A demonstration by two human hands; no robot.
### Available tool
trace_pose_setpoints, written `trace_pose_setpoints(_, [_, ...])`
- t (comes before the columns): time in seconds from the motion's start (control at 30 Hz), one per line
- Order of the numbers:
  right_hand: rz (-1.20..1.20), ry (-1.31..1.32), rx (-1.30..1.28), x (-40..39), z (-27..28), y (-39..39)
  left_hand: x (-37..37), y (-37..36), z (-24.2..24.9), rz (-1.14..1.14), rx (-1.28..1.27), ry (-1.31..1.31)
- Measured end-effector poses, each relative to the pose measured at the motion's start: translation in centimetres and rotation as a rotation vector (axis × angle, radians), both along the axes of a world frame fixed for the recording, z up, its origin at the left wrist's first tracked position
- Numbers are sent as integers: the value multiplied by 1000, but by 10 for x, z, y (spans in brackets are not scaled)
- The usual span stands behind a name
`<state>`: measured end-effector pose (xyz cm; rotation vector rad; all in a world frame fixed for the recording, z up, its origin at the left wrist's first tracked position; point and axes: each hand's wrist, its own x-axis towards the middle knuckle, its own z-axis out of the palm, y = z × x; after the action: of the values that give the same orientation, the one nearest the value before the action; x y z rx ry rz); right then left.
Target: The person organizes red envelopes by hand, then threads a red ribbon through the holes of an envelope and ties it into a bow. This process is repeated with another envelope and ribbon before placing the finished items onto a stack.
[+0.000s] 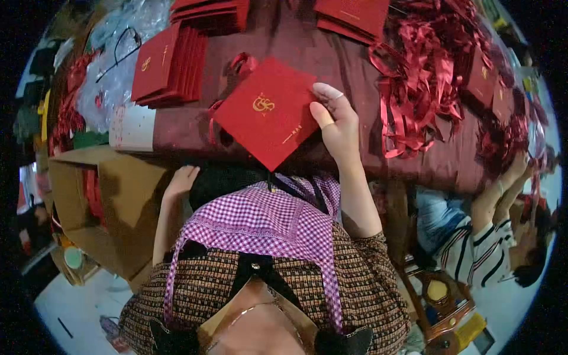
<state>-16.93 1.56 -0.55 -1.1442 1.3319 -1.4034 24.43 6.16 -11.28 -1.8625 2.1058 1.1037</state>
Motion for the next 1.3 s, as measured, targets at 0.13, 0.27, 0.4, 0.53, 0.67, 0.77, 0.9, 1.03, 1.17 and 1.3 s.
trace_pose_setpoints(0.13, [-20, 84, -22, -1, -8, 0, -24, -5, 106, -66, 72, 145])
trace_pose_setpoints(0.27, [-91, 310, -127, 7, -3, -4, -54, -22, 173, 26, -19, 598])
trace_pose_setpoints(0.4, [-145, 504, -220, 11, -2, -7, -111, -53, 178, 47, -436, 645])
trace_pose_setpoints(0.53, [-218, 749, -388, 1, 10, -3, -157, -80, 162, -10, -682, 424])
trace_pose_setpoints(0.67, [-393, 803, -368, -38, 25, 19, -167, -94, 144, -150, -787, 251])
trace_pose_setpoints(0.77, [-502, 854, -209, -71, 25, 33, -171, -97, 143, -153, -760, 241])
trace_pose_setpoints(0.9, [-502, 1238, -117, -88, 14, 37, -174, -99, 141, -72, -738, 303])
trace_pose_setpoints(1.03, [-461, 1301, -86, -83, 2, 29, -171, -101, 141, 2, -715, 325])
trace_pose_setpoints(1.17, [-463, 1081, -328, -69, 19, 14, -169, -102, 142, 170, -561, 517])
trace_pose_setpoints(1.3, [-345, 951, -528, -45, 41, 6, -166, -101, 144, 264, -430, 579])
